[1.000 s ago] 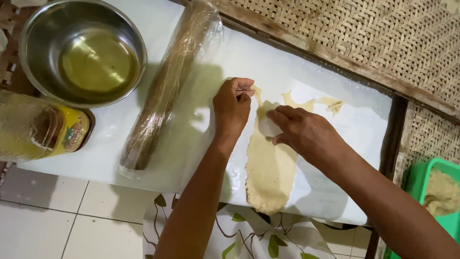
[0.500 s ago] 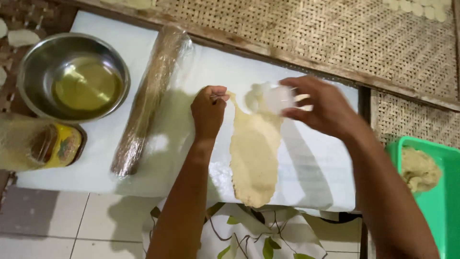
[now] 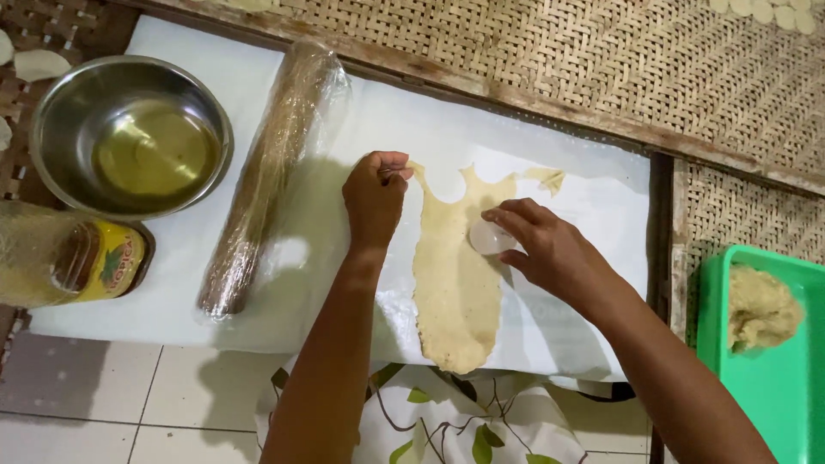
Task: Cutting out small circular dough pieces using a mold and placing them on a drying rack.
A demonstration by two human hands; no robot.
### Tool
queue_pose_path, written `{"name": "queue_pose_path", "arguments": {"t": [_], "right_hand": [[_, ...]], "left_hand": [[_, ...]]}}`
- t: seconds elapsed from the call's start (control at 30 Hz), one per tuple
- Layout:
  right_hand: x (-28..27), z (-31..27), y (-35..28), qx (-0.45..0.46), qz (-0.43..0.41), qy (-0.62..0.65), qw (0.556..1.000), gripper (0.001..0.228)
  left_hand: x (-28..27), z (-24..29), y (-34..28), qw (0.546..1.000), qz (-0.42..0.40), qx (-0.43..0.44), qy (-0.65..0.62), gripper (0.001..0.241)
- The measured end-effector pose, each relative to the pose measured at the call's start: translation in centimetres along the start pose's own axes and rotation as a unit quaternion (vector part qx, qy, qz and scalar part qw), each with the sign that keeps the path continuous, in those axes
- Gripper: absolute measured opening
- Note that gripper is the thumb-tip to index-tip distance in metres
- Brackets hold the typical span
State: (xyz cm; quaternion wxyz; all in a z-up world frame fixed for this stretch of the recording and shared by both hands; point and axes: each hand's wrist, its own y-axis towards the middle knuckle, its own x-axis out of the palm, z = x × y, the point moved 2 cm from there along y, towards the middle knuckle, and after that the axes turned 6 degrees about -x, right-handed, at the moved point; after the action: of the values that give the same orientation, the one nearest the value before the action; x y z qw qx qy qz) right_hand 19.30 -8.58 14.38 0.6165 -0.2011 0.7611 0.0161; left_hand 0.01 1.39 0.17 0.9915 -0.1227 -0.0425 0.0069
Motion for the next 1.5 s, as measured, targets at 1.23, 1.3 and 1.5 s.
{"name": "queue_pose_path", "arguments": {"t": [1.23,1.3,1.5], "right_hand": [[0.1,0.1,2.6,0.045,-0.15,-0.155,0.975,0.078],[-0.3,0.3,3.0,0.096,-0.161,-0.104,0.977,0.079],[-4.4,-1.2,3.6,0.174,-0.11,0.051,0.977,0.07]], "left_hand": [[0.5,-1.2,0.0,1.0,0.005,0.028,-0.013,0.029],[0.4,-1.1,0.5,0.999,0.013,0.031,0.001,0.027],[0.7,-2.3,0.7,0.999,0.02,0.034,-0.03,0.027]]}}
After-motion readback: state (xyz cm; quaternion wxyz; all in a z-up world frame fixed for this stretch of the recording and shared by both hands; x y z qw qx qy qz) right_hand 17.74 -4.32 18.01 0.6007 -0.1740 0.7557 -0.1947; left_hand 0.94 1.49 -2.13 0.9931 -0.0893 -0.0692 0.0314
